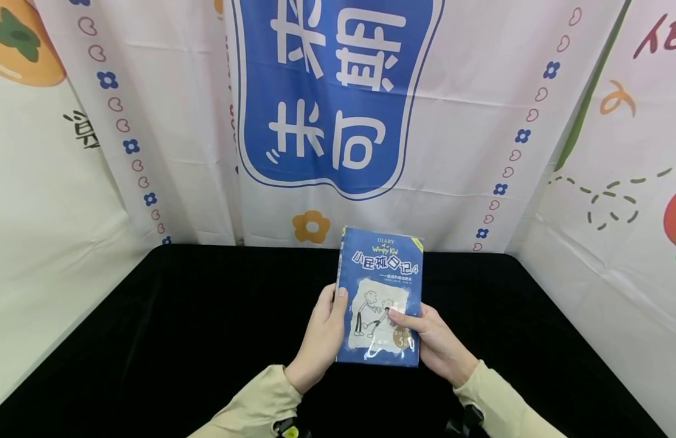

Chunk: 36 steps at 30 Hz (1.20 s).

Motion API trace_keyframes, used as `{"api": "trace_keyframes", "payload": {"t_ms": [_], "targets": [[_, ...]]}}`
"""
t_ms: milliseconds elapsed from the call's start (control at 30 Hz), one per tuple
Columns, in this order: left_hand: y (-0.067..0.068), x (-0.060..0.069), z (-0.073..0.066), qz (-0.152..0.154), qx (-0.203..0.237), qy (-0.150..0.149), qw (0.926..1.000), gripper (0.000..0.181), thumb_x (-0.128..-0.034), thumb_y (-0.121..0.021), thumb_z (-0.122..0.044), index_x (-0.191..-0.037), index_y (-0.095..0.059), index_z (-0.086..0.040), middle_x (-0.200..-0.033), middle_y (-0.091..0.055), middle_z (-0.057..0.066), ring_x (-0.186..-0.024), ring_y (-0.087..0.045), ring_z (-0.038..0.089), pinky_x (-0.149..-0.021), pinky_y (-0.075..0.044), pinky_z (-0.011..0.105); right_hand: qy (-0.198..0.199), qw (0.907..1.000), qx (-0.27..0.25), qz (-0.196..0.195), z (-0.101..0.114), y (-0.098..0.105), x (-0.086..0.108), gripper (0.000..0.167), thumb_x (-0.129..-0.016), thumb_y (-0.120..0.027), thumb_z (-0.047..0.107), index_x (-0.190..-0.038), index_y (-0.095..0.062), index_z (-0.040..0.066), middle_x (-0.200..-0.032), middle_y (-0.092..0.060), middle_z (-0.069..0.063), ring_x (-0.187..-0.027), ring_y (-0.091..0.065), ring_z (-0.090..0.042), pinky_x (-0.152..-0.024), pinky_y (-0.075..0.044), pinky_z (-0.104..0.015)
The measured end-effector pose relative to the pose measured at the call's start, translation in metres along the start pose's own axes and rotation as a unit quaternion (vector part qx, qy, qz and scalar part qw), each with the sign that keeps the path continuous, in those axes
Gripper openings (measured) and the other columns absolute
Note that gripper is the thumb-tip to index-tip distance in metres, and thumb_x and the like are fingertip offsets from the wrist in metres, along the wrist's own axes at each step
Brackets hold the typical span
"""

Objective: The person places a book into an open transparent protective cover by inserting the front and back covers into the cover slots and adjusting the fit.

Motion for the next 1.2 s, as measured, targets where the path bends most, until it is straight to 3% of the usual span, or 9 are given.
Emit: {"api": "trace_keyframes", "payload": {"t_ms": [100, 233, 400, 667, 900, 1200], "targets": [[0.004, -0.001, -0.002, -0.017, -0.034, -0.017, 0.9991, 0.036, -0.1093, -0.035, -0.03, -0.128, -0.051, -0.004, -0.101, -0.064, 0.011, -0.088, -0.062, 0.021, -0.078, -0.051, 0.038, 0.0, 0.9999, 0.013, -0.011, 0.0, 0.002, 0.0, 0.048, -0.095, -0.066, 0.009, -0.138, -0.046, 0.002, -0.123, -0.064, -0.018, -0.11, -0.063, -0.035, -0.092, -0.049, -0.049], [0.01, -0.003, -0.005, -0.042, -0.08, -0.029, 0.9955, 0.027, -0.1073, -0.041, -0.019, -0.117, -0.058, -0.001, -0.09, -0.065, 0.009, -0.08, -0.062, 0.019, -0.071, -0.051, 0.036, 0.001, 0.9993, 0.028, -0.023, 0.0, 0.006, 0.0, 0.045, -0.093, -0.069, 0.008, -0.134, -0.051, 0.002, -0.12, -0.066, -0.017, -0.106, -0.065, -0.034, -0.09, -0.051, -0.047], [0.016, -0.004, -0.005, -0.063, -0.108, -0.022, 0.9919, 0.022, -0.104, -0.047, -0.013, -0.11, -0.063, 0.001, -0.083, -0.067, 0.006, -0.074, -0.061, 0.017, -0.067, -0.05, 0.034, 0.006, 0.9991, 0.036, -0.02, 0.0, 0.006, -0.001, 0.042, -0.093, -0.068, 0.006, -0.132, -0.053, 0.001, -0.119, -0.066, -0.018, -0.105, -0.065, -0.034, -0.089, -0.052, -0.047], [0.017, -0.005, 0.004, -0.063, -0.088, 0.014, 0.994, 0.024, -0.1049, -0.045, -0.012, -0.115, -0.061, 0.003, -0.086, -0.064, 0.009, -0.076, -0.061, 0.019, -0.069, -0.05, 0.036, 0.006, 0.9991, 0.04, -0.015, -0.001, 0.005, -0.002, 0.038, -0.095, -0.066, 0.012, -0.13, -0.056, 0.0, -0.115, -0.068, -0.017, -0.102, -0.067, -0.031, -0.087, -0.053, -0.044], [0.02, -0.001, 0.008, -0.092, -0.08, 0.031, 0.992, 0.026, -0.1047, -0.042, -0.007, -0.123, -0.053, 0.007, -0.096, -0.062, 0.012, -0.086, -0.059, 0.022, -0.08, -0.047, 0.039, 0.012, 0.997, 0.074, -0.015, 0.002, 0.004, -0.001, 0.041, -0.096, -0.067, 0.019, -0.13, -0.058, 0.0, -0.114, -0.069, -0.016, -0.098, -0.069, -0.029, -0.083, -0.055, -0.042], [0.019, 0.0, 0.01, -0.096, -0.064, 0.037, 0.9927, 0.027, -0.1048, -0.041, -0.007, -0.125, -0.05, 0.008, -0.098, -0.061, 0.014, -0.086, -0.059, 0.023, -0.08, -0.048, 0.039, 0.023, 0.995, 0.096, -0.012, 0.005, 0.007, -0.002, 0.046, -0.094, -0.063, 0.011, -0.134, -0.05, -0.008, -0.114, -0.068, -0.019, -0.096, -0.069, -0.029, -0.081, -0.056, -0.042]]}}
Point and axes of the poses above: each hand's wrist, its own x-axis away from the middle knuckle, its own y-axis out of the back of the hand, z = x × y, the point moved 10 cm from there along -x, towards the middle knuckle
